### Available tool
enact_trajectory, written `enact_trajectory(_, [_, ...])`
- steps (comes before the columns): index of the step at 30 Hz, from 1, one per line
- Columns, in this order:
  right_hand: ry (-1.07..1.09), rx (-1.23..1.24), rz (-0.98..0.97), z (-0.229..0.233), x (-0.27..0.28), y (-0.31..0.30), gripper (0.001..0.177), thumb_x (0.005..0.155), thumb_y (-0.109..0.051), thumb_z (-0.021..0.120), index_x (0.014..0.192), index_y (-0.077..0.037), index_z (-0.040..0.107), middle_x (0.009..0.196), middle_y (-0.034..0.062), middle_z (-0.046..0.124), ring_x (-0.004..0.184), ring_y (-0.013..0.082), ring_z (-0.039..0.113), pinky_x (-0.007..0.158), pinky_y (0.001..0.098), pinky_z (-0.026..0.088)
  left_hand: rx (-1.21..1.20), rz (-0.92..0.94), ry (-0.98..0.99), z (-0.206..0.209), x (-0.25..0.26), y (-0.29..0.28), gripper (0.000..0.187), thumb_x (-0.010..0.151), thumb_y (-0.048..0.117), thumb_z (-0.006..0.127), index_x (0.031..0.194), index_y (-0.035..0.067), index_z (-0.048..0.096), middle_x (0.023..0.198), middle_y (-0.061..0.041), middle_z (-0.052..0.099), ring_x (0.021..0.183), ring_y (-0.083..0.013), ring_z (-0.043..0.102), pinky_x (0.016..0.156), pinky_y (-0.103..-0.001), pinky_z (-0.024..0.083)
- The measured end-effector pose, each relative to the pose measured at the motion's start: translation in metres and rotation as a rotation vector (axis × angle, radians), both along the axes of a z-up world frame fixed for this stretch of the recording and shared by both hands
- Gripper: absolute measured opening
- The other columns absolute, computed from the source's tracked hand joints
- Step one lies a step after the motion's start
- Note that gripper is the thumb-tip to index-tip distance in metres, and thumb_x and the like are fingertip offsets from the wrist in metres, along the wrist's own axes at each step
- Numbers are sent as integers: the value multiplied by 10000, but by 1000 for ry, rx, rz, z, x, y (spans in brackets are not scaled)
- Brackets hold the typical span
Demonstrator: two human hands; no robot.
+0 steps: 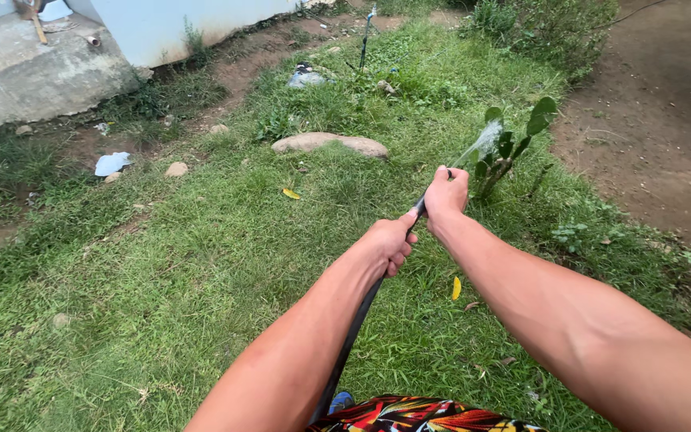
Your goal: The person uses a garden hose to water a grassy yard and several plants, including a cactus and a croton. They move around the yard, directing the water stream to different areas and plants.
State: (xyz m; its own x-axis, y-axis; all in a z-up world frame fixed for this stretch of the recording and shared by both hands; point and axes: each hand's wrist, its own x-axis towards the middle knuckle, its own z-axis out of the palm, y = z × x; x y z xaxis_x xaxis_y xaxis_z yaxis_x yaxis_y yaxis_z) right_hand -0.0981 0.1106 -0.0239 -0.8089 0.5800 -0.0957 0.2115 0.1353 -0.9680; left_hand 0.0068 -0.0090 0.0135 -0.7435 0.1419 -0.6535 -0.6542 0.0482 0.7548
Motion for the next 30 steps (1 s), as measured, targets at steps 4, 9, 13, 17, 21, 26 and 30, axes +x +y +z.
enact_trajectory(4, [0,26,-22,-2,0,9,291,1013,-354,581,1188,-122,569,1062,121,661,899,248,646,749,446,535,-5,-14,8,0,0,7,498,1015,587,480,835,126,536,575,46,394,422,-91,289,402,-297,243])
enact_trajectory(9, [20,41,-17,-8,-3,15,287,1020,-355,583,1174,-114,579,1059,125,673,910,247,648,770,442,526,-16,-13,13,0,1,12,500,1015,584,481,839,120,539,584,42,408,432,-93,297,407,-296,251])
enact_trajectory(13, [7,30,-17,-19,-3,19,295,1015,-356,584,1182,-114,573,1066,128,668,901,254,648,734,448,534,-27,-17,-4,-3,2,14,521,1009,605,478,839,116,541,592,32,419,434,-97,310,411,-295,251])
enact_trajectory(17, [6,28,-33,-24,2,21,301,1015,-359,590,1181,-109,576,1075,125,665,893,254,657,697,442,552,-33,-15,-26,-11,3,18,506,1011,589,473,839,117,538,596,20,425,433,-104,314,408,-301,253])
enact_trajectory(21, [-37,-38,-24,-13,14,18,310,1006,-360,576,1191,-112,559,1080,124,652,879,257,659,644,459,577,-39,-13,-40,-12,5,17,498,1011,590,477,840,127,540,589,31,420,430,-93,310,407,-294,250])
enact_trajectory(26, [-27,-9,-27,-11,16,16,307,1014,-369,580,1193,-120,569,1073,121,660,881,258,661,656,450,562,-46,-22,-36,-8,7,15,498,1014,587,478,845,123,545,574,42,422,422,-84,306,402,-286,247])
enact_trajectory(30, [-34,-21,-28,-13,11,18,305,1012,-371,576,1196,-129,564,1070,118,653,884,261,655,661,457,566,-5,-34,-55,-3,6,15,500,1011,596,471,840,130,525,556,55,384,408,-78,280,394,-283,231])
